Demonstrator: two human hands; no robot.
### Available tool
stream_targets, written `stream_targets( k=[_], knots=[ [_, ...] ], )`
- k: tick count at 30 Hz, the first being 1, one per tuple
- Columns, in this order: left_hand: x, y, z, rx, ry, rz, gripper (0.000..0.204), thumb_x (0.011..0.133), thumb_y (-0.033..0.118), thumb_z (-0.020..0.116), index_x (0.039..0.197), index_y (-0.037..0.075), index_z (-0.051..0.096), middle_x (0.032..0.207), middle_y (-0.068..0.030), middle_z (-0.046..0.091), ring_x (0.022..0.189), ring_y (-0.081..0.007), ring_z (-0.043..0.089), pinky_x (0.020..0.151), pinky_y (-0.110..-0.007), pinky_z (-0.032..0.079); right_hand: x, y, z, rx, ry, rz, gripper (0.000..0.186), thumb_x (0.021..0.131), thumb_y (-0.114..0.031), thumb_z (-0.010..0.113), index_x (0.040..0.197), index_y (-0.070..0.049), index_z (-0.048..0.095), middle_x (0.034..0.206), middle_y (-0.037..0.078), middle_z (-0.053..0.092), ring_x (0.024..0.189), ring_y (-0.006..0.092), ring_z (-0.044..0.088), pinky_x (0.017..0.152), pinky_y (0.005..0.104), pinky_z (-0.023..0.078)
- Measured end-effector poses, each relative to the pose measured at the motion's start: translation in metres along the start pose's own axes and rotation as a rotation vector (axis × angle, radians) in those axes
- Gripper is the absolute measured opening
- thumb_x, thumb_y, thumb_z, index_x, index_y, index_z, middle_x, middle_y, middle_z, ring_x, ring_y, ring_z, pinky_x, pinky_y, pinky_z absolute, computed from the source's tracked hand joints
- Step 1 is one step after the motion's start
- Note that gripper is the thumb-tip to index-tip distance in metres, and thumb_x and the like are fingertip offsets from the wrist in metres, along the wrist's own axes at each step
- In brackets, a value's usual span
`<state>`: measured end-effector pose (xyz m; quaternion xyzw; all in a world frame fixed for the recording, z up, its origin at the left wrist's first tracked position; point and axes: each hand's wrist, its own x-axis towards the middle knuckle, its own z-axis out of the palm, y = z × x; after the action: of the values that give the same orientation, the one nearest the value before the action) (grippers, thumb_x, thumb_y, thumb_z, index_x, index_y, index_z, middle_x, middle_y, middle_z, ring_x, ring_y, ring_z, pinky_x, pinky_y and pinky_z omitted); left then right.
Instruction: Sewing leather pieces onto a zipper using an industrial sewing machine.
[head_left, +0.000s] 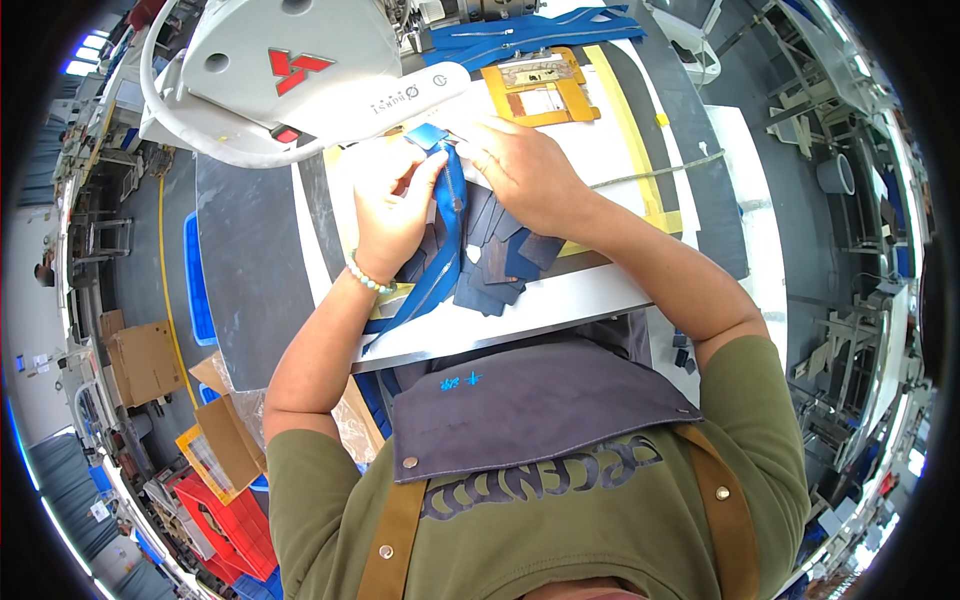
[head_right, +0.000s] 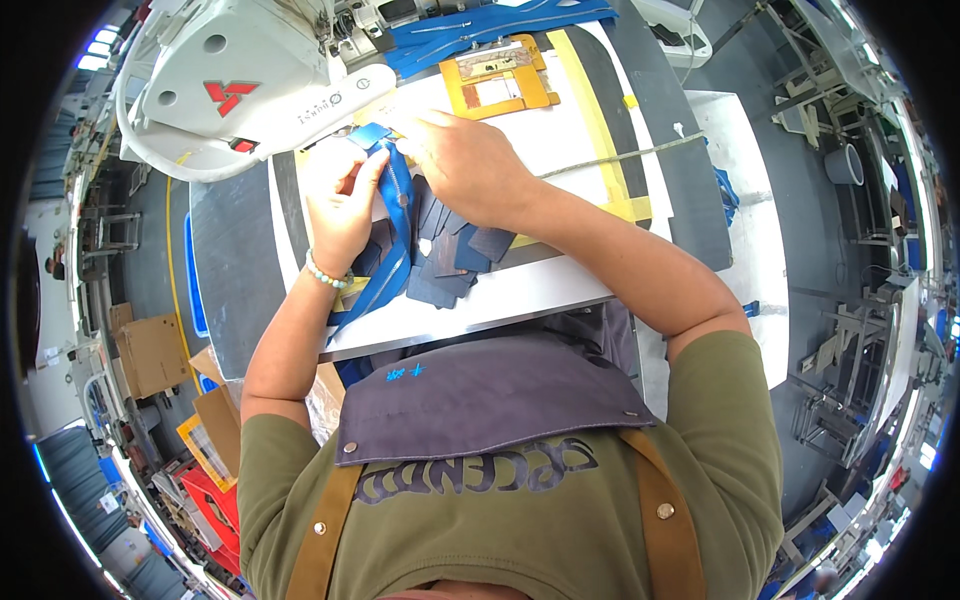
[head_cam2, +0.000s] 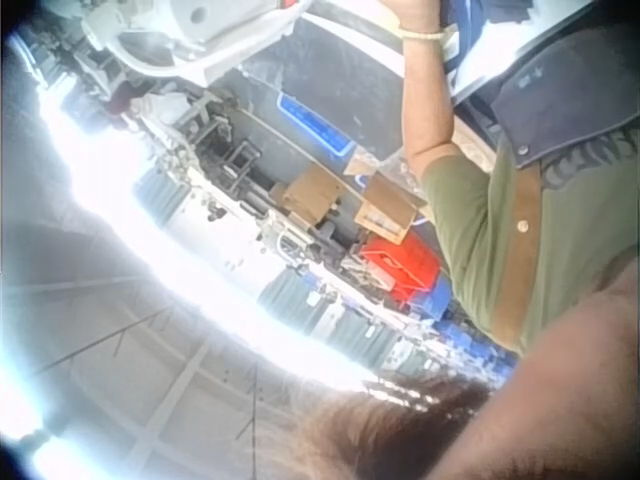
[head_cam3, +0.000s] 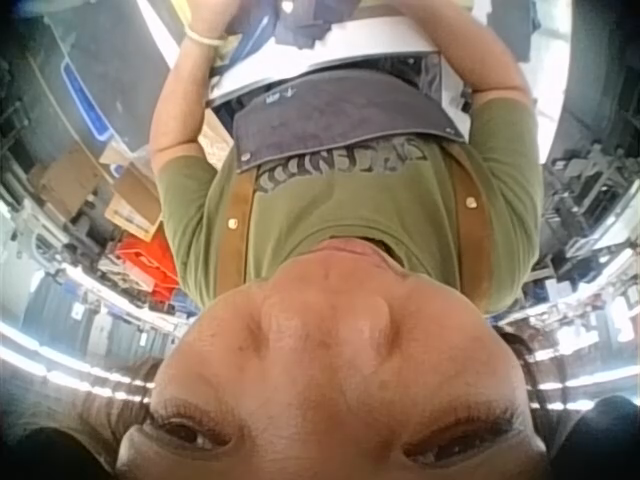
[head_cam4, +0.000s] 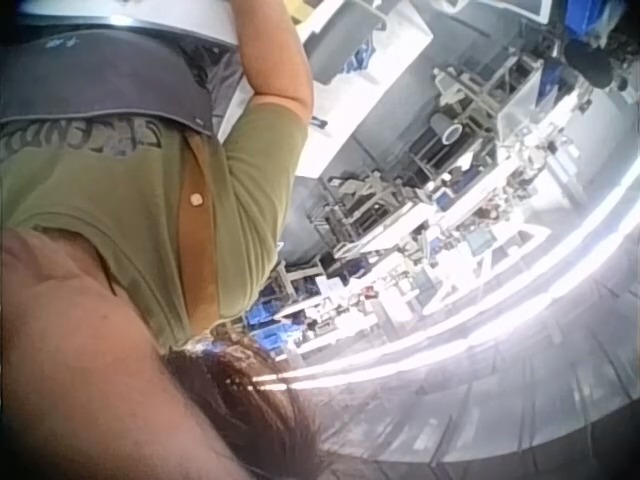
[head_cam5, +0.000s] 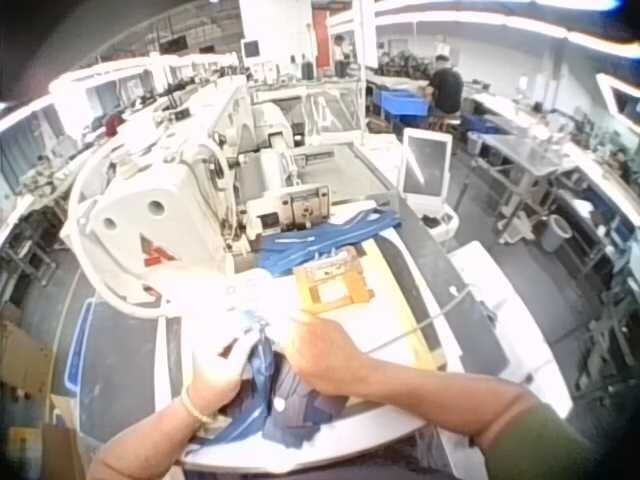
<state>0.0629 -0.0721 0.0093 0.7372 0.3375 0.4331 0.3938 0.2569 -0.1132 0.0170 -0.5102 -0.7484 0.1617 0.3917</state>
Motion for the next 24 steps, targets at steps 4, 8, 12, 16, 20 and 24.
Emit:
stream_targets(
  k=[4, 8, 12, 16, 20, 24],
  knots=[
    [-0.011, -0.002, 0.006, 0.121, 0.003, 0.025, 0.003, 0.089, 0.001, 0.074, 0.087, -0.001, 0.073, 0.069, -0.0061, 0.064, 0.060, -0.0121, 0.057, 0.057, -0.027, 0.044, 0.006, -0.004, -0.003, 0.151, -0.100, 0.126, 0.033, 0.098, -0.016, 0.047, 0.124, 0.000, 0.061, 0.108, 0.022, 0.066, 0.097, 0.0404, 0.063, 0.081, 0.0463, 0.052],
    [-0.003, -0.005, 0.000, 0.112, -0.048, 0.008, 0.005, 0.091, 0.003, 0.074, 0.091, -0.001, 0.071, 0.070, -0.0020, 0.063, 0.063, -0.0099, 0.057, 0.059, -0.026, 0.045, 0.005, 0.005, -0.001, 0.109, -0.025, 0.004, 0.034, 0.096, -0.014, 0.049, 0.124, 0.001, 0.061, 0.111, 0.020, 0.066, 0.098, 0.0395, 0.064, 0.083, 0.0461, 0.053],
    [-0.002, -0.002, 0.009, -0.311, -0.038, -0.200, 0.014, 0.095, 0.007, 0.071, 0.105, -0.001, 0.067, 0.087, -0.0005, 0.063, 0.082, -0.0062, 0.059, 0.070, -0.024, 0.047, 0.001, 0.012, 0.010, -0.083, 0.093, -0.086, 0.036, 0.094, -0.012, 0.051, 0.126, 0.003, 0.058, 0.118, 0.020, 0.063, 0.099, 0.0384, 0.064, 0.082, 0.0446, 0.055],
    [-0.009, -0.026, 0.003, -0.236, -0.018, -0.405, 0.023, 0.094, 0.006, 0.070, 0.116, 0.000, 0.066, 0.101, -0.0081, 0.066, 0.095, -0.0149, 0.062, 0.084, -0.030, 0.050, -0.004, 0.005, 0.013, -0.110, 0.044, -0.086, 0.036, 0.092, -0.010, 0.054, 0.125, 0.004, 0.056, 0.114, 0.021, 0.060, 0.098, 0.0374, 0.064, 0.079, 0.0430, 0.056],
    [-0.008, -0.033, -0.002, 0.543, -0.139, 0.200, 0.041, 0.085, -0.001, 0.068, 0.125, 0.001, 0.065, 0.108, -0.0170, 0.067, 0.100, -0.0329, 0.064, 0.094, -0.044, 0.049, -0.001, -0.007, 0.006, -0.120, 0.070, -0.104, 0.032, 0.089, -0.008, 0.057, 0.119, 0.003, 0.057, 0.107, 0.018, 0.060, 0.092, 0.0358, 0.065, 0.074, 0.0423, 0.056],
    [-0.011, -0.037, -0.006, 0.752, -0.169, 0.532, 0.050, 0.082, -0.002, 0.068, 0.131, 0.003, 0.064, 0.111, -0.0190, 0.066, 0.102, -0.0372, 0.064, 0.096, -0.048, 0.048, 0.001, 0.008, -0.009, -0.226, -0.039, -0.056, 0.025, 0.090, -0.009, 0.059, 0.113, -0.001, 0.060, 0.104, 0.014, 0.061, 0.086, 0.0348, 0.065, 0.068, 0.0417, 0.054]
  ],
)
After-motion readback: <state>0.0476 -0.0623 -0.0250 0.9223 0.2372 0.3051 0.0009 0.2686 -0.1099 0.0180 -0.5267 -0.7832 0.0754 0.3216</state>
